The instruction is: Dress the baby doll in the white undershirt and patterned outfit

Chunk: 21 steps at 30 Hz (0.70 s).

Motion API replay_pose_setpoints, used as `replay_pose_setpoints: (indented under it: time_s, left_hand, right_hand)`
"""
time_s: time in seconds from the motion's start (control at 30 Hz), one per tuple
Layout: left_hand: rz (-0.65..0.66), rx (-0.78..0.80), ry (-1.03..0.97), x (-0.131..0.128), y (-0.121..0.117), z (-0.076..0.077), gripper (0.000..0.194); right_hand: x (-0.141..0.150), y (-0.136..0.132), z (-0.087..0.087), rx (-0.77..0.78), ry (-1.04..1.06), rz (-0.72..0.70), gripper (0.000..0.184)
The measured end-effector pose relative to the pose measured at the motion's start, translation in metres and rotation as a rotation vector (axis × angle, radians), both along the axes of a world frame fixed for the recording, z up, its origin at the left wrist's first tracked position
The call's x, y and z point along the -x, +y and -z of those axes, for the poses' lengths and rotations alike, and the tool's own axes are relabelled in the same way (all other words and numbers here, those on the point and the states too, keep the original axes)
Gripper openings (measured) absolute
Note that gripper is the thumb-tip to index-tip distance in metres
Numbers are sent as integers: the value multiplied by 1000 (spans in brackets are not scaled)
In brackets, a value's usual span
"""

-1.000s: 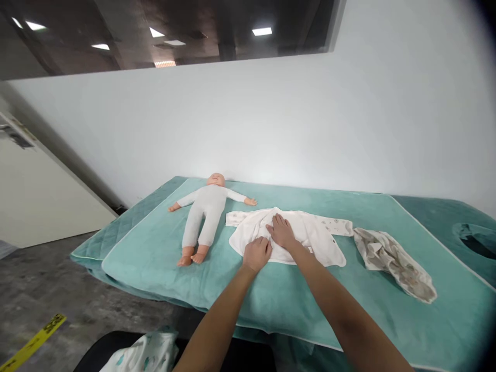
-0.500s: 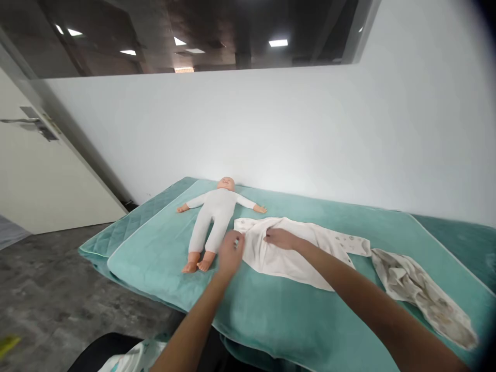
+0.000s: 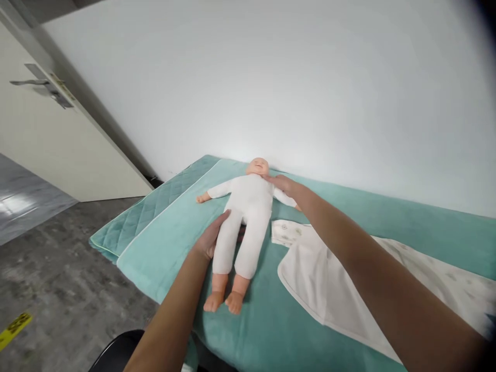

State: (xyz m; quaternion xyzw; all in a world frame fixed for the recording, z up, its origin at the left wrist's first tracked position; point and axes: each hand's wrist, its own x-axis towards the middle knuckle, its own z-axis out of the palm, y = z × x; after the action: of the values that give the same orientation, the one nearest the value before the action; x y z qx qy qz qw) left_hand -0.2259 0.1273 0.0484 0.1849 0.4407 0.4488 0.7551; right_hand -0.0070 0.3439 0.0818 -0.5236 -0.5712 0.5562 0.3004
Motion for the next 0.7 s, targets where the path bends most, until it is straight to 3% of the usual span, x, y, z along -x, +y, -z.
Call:
replay_pose_setpoints:
  time_s: [0.17, 0.33, 0.43, 0.53, 0.63, 0.7]
  left_hand:
    - [18, -24, -107, 2, 9, 0, 51]
    - [-50, -62, -110, -2, 1, 2, 46]
    - [-41, -88, -135, -10, -10, 2, 49]
    - [-7, -170, -202, -38, -23, -6, 50]
    - [54, -235, -300, -91, -41, -17, 55]
    - [111, -233, -374, -137, -56, -21, 59]
  right_hand:
    - [21, 39, 17, 228, 211, -346, 52]
    - [20, 31, 17, 258, 297, -436, 46]
    - [7, 16, -7, 246, 276, -480, 51]
    - [-29, -1, -44, 207, 242, -470, 52]
    - [-90, -22, -76, 203, 208, -402, 47]
    - [-141, -42, -87, 240, 171, -368, 44]
